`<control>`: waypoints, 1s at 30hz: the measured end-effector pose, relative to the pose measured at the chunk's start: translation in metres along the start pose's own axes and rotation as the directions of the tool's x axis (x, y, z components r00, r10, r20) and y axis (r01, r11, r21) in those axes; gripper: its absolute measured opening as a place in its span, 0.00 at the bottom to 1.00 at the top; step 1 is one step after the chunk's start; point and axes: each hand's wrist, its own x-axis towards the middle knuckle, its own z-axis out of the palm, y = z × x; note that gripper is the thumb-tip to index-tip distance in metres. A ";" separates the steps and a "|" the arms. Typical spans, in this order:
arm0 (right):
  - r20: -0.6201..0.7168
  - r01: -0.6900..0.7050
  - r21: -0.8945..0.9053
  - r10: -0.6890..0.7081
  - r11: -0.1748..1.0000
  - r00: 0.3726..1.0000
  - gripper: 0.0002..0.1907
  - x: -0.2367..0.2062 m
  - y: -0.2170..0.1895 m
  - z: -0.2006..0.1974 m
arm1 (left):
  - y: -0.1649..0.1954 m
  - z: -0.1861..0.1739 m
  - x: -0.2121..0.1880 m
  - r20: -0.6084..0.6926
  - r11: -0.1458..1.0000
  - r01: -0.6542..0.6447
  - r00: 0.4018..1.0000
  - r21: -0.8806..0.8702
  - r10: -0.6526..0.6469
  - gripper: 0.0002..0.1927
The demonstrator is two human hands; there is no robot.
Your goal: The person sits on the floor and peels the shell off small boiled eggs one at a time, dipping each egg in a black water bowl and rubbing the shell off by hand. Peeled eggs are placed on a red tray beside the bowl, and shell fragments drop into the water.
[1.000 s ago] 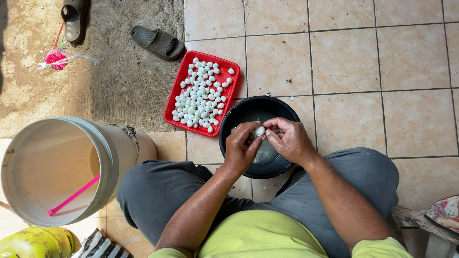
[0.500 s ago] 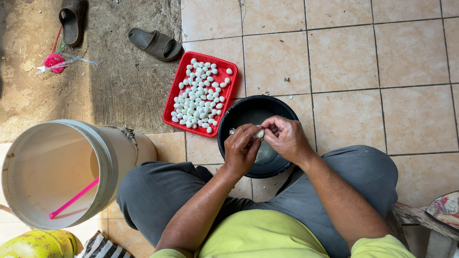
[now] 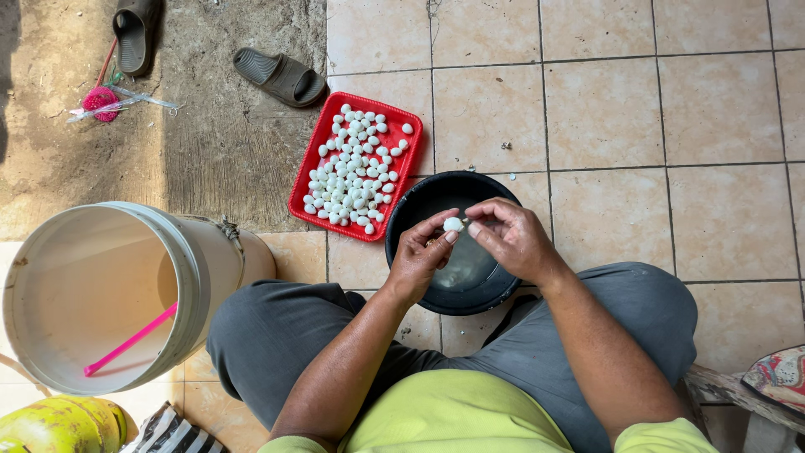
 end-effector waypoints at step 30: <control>-0.141 -0.076 -0.153 0.054 0.985 0.989 0.07 0.002 0.004 0.008 | -0.005 0.001 0.006 -0.066 0.980 -0.094 0.992 0.176 0.107 0.22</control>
